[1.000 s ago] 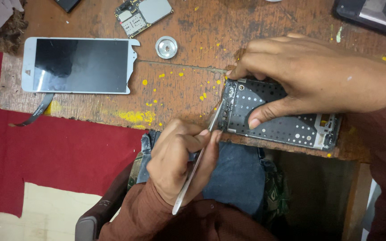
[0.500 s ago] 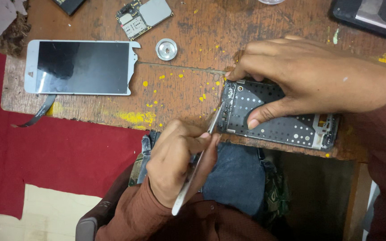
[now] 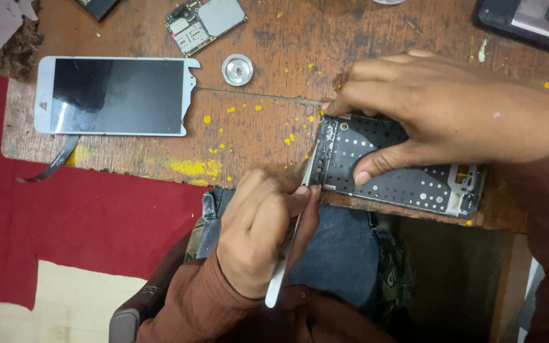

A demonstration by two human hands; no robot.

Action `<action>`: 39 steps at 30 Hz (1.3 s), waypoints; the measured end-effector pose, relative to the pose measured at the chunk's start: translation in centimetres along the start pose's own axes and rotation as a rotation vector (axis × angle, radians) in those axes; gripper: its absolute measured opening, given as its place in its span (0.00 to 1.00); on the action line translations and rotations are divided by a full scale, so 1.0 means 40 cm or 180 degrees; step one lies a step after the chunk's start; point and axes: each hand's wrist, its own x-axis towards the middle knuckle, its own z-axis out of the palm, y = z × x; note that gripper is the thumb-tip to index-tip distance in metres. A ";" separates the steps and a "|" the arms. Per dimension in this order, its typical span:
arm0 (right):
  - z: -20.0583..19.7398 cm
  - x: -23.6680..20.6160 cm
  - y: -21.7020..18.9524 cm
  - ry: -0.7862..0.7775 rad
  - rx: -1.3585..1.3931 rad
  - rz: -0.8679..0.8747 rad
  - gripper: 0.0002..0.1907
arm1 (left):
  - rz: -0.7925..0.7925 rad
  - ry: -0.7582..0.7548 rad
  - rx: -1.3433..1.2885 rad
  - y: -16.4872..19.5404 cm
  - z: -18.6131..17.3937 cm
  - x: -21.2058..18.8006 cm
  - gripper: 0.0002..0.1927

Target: The person uses tweezers to carefully remove small components from the back housing of a disassembled smartphone. The person then places the tweezers down and picks up the phone housing to inspect it.

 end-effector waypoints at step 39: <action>-0.013 -0.003 -0.023 -0.0219 0.0258 0.0634 0.40 | 0.0553 -0.0481 0.0251 -0.053 -0.012 0.060 0.14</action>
